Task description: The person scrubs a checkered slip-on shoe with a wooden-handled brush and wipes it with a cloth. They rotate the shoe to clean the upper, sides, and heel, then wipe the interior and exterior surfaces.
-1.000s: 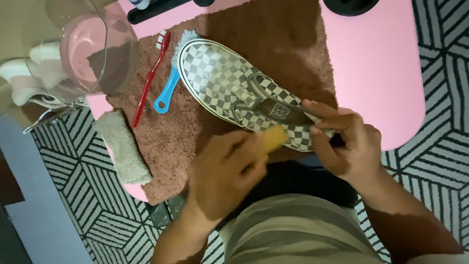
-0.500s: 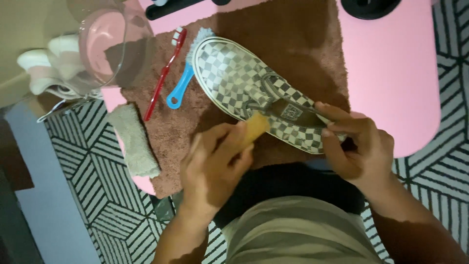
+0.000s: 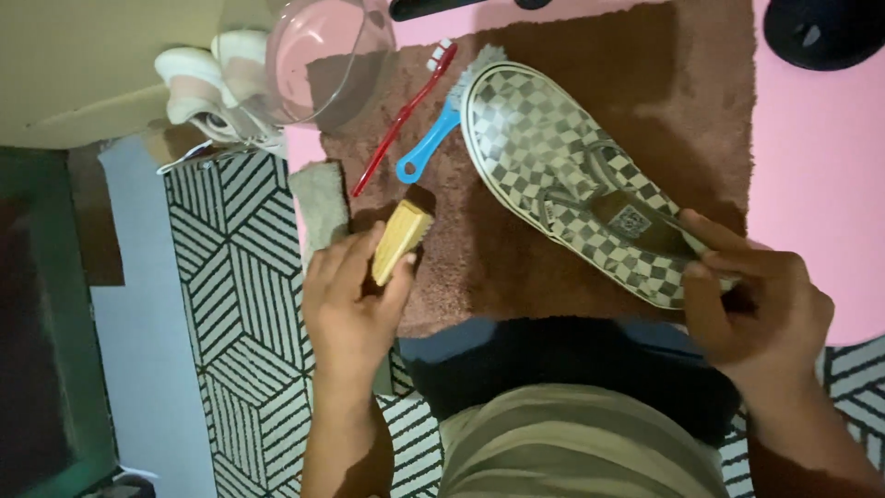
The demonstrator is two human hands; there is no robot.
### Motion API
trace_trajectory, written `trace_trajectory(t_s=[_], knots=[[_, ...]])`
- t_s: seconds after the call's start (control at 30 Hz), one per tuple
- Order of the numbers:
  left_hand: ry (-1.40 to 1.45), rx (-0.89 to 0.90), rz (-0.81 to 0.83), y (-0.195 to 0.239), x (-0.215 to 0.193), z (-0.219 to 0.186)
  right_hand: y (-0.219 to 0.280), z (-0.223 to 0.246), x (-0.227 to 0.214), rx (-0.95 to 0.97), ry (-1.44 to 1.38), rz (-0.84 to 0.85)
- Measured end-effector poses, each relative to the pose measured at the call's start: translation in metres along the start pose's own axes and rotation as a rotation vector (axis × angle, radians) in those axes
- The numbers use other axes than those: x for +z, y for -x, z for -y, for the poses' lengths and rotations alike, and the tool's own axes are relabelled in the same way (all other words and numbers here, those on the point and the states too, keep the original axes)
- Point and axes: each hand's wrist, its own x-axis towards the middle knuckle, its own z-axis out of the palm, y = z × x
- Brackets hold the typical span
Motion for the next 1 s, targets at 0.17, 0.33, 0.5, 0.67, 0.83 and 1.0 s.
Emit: trace_trajectory(t_s=[0.17, 0.33, 0.5, 0.67, 0.83, 1.0], knots=[[-0.014, -0.046, 0.003, 0.004, 0.002, -0.006, 0.004, 0.0, 0.001, 0.047, -0.018, -0.003], [-0.04, -0.106, -0.069, -0.004, -0.014, 0.005, -0.001, 0.003, 0.001, 0.051, -0.059, -0.006], [-0.219, -0.211, -0.046, -0.014, -0.02, 0.035, -0.003, 0.004, -0.001, 0.053, -0.024, -0.002], [-0.14, -0.31, -0.01, -0.01, -0.004, 0.058, -0.006, -0.008, 0.001, -0.099, -0.118, -0.021], [-0.097, -0.224, -0.002, -0.011, -0.001, 0.064, -0.005, -0.012, -0.003, -0.104, -0.094, -0.013], [-0.106, -0.254, 0.003, -0.012, 0.001, 0.062, -0.015, -0.006, -0.016, -0.113, -0.151, 0.116]])
